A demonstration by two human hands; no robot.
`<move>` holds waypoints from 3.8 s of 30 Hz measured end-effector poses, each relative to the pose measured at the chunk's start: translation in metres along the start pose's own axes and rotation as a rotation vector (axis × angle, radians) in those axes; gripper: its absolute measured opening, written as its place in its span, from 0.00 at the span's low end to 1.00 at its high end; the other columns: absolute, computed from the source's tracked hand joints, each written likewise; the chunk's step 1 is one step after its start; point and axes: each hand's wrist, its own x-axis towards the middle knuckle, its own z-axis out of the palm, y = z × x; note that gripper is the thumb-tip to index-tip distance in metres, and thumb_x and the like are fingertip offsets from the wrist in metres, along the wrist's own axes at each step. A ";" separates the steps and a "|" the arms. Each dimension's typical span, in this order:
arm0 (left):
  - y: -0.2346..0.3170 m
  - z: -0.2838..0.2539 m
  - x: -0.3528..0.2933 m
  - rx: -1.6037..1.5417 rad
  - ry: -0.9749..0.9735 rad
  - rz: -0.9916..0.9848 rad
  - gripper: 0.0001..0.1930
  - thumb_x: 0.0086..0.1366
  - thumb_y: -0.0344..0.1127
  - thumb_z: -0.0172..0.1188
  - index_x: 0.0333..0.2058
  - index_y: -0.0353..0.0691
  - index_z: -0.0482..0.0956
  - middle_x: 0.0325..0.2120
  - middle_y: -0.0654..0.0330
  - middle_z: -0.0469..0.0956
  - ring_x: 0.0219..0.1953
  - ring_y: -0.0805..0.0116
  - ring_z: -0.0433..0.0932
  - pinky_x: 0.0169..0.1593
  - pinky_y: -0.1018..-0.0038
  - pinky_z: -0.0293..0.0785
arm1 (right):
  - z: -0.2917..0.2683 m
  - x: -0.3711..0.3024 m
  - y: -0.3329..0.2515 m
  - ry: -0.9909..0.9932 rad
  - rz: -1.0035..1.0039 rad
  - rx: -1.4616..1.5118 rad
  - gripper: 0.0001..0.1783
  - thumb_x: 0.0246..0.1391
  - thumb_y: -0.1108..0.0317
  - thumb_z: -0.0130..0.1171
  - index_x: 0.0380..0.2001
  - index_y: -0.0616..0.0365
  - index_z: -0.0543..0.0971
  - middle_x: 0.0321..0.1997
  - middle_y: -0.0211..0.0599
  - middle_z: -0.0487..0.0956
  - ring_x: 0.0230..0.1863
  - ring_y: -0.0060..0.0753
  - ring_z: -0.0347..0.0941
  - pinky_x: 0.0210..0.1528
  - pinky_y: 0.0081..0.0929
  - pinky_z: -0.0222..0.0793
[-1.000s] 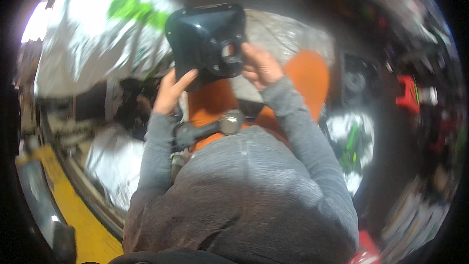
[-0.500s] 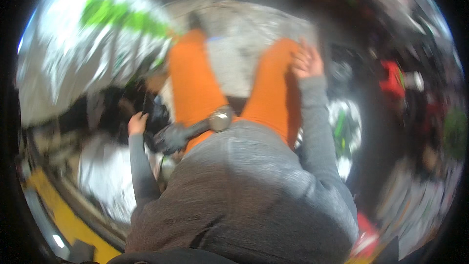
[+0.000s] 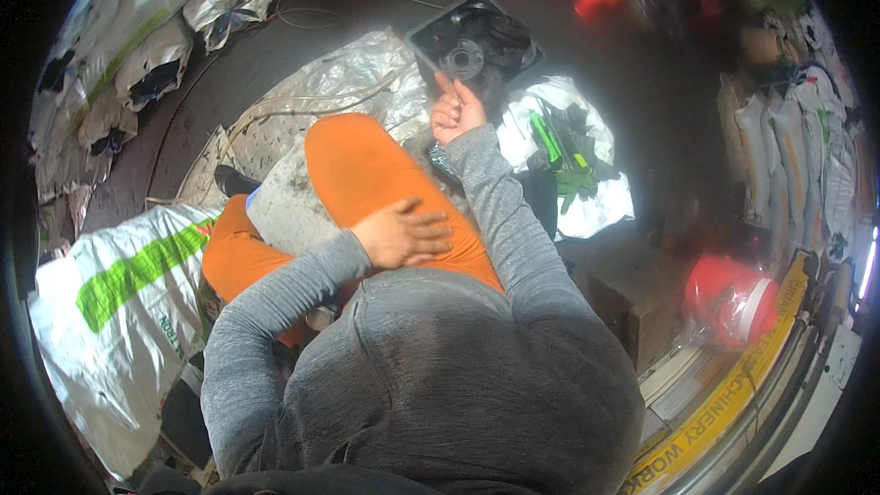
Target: The person sits on the floor and uses a cordless drill to fasten screws into a black plastic mechanical part. They repeatedly pick up screws from a tray, insert them into the part, and tighten them with the drill.
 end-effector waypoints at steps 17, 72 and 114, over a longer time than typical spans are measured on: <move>-0.067 -0.032 -0.021 0.322 -0.071 -0.452 0.30 0.58 0.55 0.54 0.58 0.54 0.68 0.58 0.62 0.67 0.62 0.63 0.61 0.63 0.49 0.48 | 0.023 0.008 0.010 0.012 0.046 0.110 0.22 0.62 0.55 0.47 0.50 0.61 0.73 0.15 0.20 0.60 0.15 0.15 0.53 0.15 0.14 0.50; 0.364 -0.379 -0.470 0.801 0.832 -2.417 0.25 0.48 0.49 0.66 0.41 0.35 0.80 0.38 0.45 0.80 0.43 0.49 0.78 0.49 0.63 0.71 | 0.039 0.051 0.055 -0.073 0.199 -0.265 0.16 0.63 0.56 0.47 0.45 0.51 0.78 0.13 0.19 0.60 0.10 0.15 0.48 0.10 0.16 0.47; 0.086 -0.056 -0.164 -0.125 0.305 -1.737 0.23 0.60 0.37 0.59 0.54 0.36 0.71 0.30 0.43 0.79 0.30 0.49 0.78 0.35 0.61 0.72 | 0.011 0.102 -0.108 0.897 -0.476 -2.435 0.25 0.49 0.50 0.62 0.45 0.54 0.74 0.45 0.44 0.79 0.48 0.45 0.76 0.49 0.40 0.71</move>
